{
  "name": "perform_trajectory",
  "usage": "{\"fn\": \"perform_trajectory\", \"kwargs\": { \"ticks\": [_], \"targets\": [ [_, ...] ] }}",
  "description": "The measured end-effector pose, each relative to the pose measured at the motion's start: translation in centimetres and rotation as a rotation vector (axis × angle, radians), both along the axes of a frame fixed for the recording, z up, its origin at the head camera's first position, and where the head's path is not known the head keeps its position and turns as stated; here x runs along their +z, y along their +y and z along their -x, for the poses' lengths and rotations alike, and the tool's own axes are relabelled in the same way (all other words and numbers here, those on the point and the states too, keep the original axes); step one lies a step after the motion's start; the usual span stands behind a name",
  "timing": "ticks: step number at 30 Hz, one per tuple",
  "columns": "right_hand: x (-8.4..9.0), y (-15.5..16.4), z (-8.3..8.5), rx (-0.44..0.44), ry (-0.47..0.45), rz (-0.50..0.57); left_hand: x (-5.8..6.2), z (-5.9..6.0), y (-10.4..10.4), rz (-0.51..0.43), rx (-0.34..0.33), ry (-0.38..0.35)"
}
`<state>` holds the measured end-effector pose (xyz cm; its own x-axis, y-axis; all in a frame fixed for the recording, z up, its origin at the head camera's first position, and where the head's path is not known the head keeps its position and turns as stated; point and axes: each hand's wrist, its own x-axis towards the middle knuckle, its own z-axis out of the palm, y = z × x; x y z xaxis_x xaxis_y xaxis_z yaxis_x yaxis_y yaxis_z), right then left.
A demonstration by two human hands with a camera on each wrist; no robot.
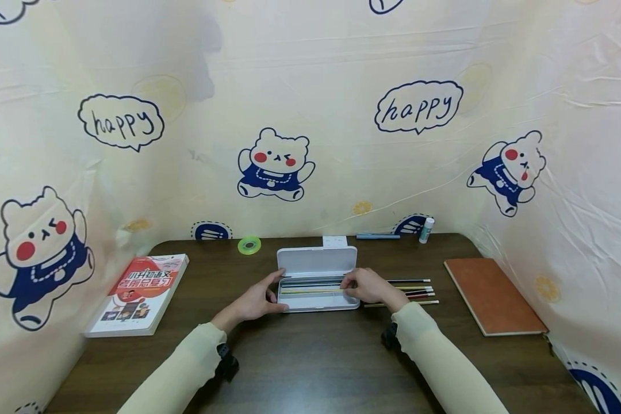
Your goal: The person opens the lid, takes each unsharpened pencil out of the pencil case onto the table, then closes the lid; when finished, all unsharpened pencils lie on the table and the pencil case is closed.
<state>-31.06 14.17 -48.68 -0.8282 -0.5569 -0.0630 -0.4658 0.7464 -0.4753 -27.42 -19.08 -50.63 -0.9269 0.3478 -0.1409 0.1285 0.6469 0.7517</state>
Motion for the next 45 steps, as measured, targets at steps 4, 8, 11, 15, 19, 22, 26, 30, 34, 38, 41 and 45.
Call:
{"fn": "perform_trajectory", "kwargs": {
  "ticks": [4, 8, 11, 15, 19, 22, 26, 30, 34, 38, 41, 45],
  "targets": [
    [0.0, 0.0, 0.0, -0.014, -0.015, 0.012, 0.0, 0.0, 0.0, -0.003, -0.003, -0.001],
    [0.1, 0.0, 0.0, -0.03, -0.023, 0.025, 0.0, -0.1, 0.0, -0.003, -0.007, -0.004],
    [0.1, 0.1, 0.0, -0.031, -0.011, 0.038, 0.0, 0.0, 0.0, -0.004, -0.004, -0.008],
    [0.4, 0.2, -0.1, -0.027, 0.002, 0.059, 0.1, 0.0, 0.0, -0.002, -0.005, -0.01],
    [0.8, 0.6, -0.3, -0.052, -0.017, 0.081, 0.1, 0.1, 0.0, -0.005, -0.01, -0.005],
    [1.1, 1.1, -0.4, -0.071, -0.02, 0.09, 0.1, 0.1, 0.0, -0.008, -0.012, 0.0],
    [1.4, 2.0, -0.6, -0.07, 0.023, 0.104, 0.1, 0.1, 0.0, -0.003, -0.009, -0.004],
    [1.7, 3.2, -0.9, -0.082, 0.031, 0.118, 0.0, 0.1, -0.1, 0.004, -0.005, -0.004],
    [1.9, 4.7, -1.3, -0.086, 0.023, 0.134, 0.0, 0.1, 0.0, 0.007, 0.001, -0.008],
    [2.2, 6.5, -1.8, -0.105, 0.024, 0.137, -0.1, 0.0, 0.0, 0.002, -0.005, -0.005],
    [2.4, 7.8, -2.0, -0.122, 0.034, 0.134, 0.0, 0.0, 0.0, -0.008, -0.007, -0.007],
    [2.3, 9.6, -2.4, -0.133, 0.039, 0.136, 0.0, 0.0, 0.0, -0.017, -0.007, -0.012]
  ]
}}
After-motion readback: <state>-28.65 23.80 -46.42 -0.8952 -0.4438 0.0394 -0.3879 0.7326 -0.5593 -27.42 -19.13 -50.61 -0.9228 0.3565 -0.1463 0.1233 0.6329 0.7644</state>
